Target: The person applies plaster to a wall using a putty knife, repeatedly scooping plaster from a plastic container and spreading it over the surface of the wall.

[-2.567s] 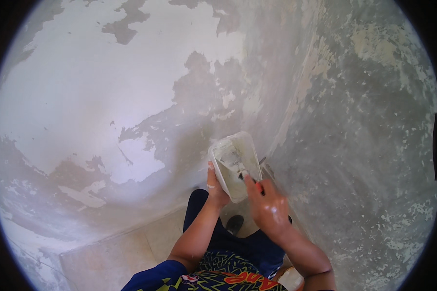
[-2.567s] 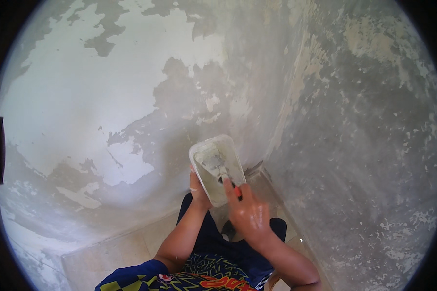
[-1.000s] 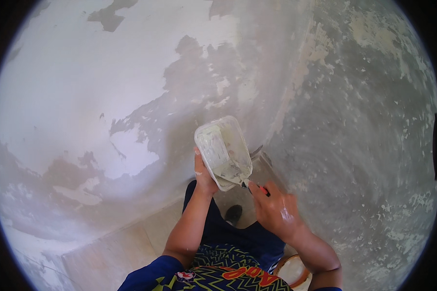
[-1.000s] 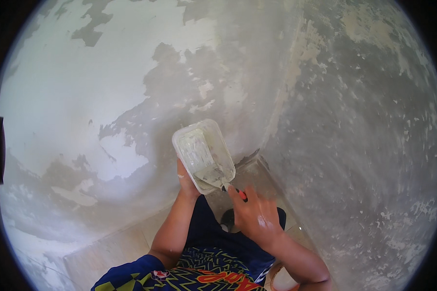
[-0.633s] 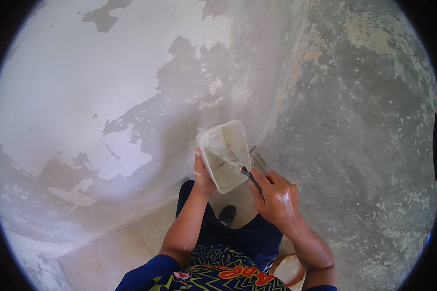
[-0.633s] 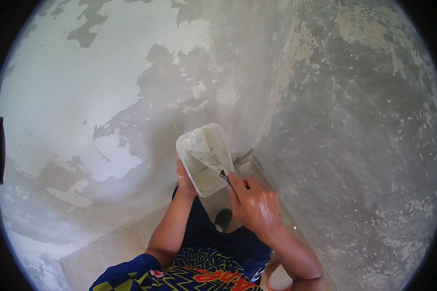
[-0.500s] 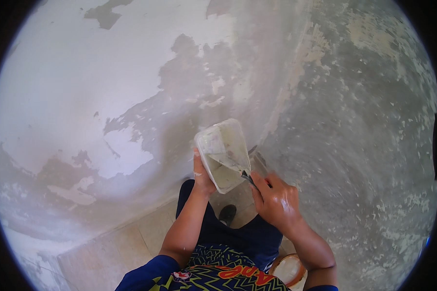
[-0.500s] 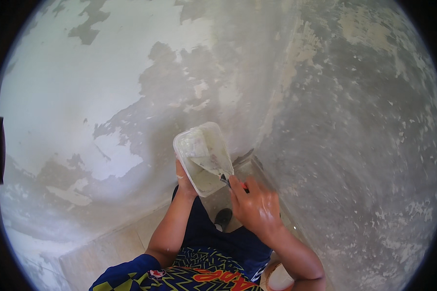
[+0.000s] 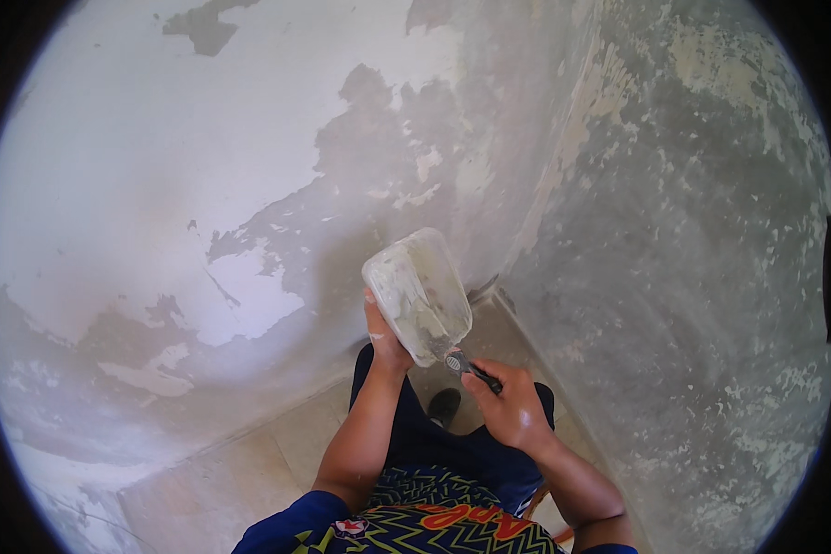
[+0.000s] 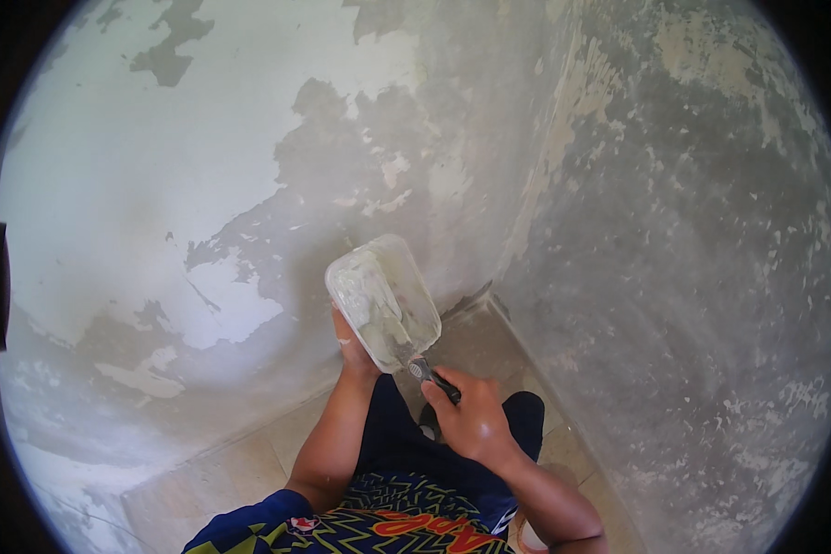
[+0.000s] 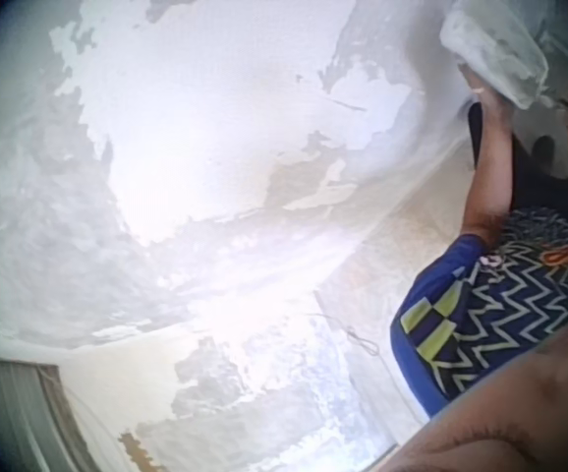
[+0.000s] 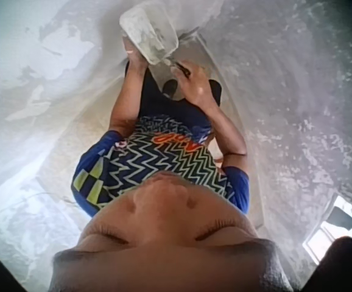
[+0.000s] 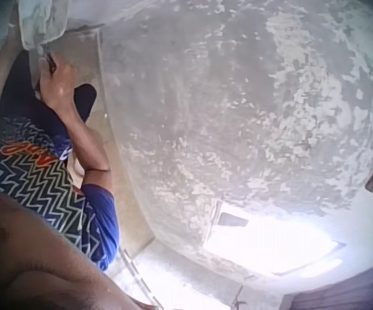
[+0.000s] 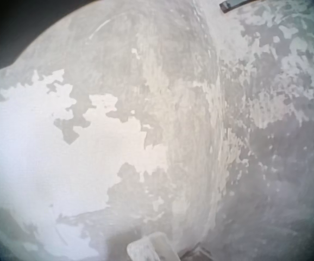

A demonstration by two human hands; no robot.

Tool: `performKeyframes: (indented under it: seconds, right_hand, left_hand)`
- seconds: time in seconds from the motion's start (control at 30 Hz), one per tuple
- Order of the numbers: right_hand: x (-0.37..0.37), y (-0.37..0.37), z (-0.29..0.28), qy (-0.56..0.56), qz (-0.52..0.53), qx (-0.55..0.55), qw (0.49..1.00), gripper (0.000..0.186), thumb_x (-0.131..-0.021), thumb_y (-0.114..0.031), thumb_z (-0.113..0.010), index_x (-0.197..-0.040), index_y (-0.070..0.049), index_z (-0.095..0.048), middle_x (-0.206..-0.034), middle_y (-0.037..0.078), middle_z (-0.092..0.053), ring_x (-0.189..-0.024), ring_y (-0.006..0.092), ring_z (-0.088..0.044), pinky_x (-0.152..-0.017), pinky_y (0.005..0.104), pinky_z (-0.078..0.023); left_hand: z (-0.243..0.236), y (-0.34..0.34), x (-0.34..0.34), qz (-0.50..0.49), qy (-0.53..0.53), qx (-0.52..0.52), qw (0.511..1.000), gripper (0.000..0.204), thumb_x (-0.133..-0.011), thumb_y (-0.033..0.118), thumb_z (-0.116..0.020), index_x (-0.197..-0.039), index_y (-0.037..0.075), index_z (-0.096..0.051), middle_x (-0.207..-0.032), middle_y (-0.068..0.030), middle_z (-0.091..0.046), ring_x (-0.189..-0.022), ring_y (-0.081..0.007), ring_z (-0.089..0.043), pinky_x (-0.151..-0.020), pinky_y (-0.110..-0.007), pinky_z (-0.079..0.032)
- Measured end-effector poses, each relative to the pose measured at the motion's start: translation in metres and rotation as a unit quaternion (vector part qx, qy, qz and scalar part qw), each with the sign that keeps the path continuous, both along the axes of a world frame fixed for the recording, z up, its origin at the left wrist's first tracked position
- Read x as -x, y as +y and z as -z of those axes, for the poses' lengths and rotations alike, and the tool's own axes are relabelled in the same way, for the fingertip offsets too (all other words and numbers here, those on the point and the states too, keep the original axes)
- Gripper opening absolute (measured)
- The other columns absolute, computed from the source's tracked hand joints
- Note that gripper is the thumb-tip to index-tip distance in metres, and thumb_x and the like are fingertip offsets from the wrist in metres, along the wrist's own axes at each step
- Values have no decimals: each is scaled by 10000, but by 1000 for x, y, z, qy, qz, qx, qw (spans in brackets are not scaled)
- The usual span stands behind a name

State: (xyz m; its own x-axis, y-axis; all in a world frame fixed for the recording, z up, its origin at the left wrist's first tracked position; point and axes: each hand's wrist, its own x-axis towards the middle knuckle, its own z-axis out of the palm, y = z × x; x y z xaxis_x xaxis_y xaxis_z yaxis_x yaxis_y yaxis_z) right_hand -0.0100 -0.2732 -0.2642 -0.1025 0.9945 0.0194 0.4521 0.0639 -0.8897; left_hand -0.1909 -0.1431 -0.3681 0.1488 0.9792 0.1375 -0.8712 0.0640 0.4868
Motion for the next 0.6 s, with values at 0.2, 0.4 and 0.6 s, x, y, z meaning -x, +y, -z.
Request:
performKeyframes:
  seconds: [0.2, 0.4, 0.6]
  right_hand:
    - [2, 13, 4, 231, 49, 135, 962, 303, -1009, -221, -668, -1175, 32, -690, -738, 43, -606, -707, 78, -545, -654, 289, -459]
    - [-16, 22, -31, 63, 75, -55, 994, 279, -947, -130, -717, -1178, 24, -700, -766, 105, -634, -696, 184, -602, -665, 310, -474]
    - [-79, 62, -56, -46, 62, -186, 979, 328, -853, -46, -768, -1174, 4, -722, -815, 152, -660, -691, 282, -614, -671, 344, -492]
  left_hand:
    - [-22, -7, -6, -29, -11, 58, 998, 700, -1046, 634, -365, -1463, 88, -503, -1273, -129, -662, -1114, -291, -674, -949, -476, -574]
    - [-34, 6, -20, 43, -25, 53, 997, 650, -1049, 554, -414, -1488, 79, -480, -1363, -146, -612, -1188, -315, -646, -1003, -498, -550]
    - [-46, 44, -66, 115, -48, 44, 991, 676, -1043, 563, -417, -1526, 92, -452, -1425, -161, -586, -1258, -350, -616, -1051, -531, -525]
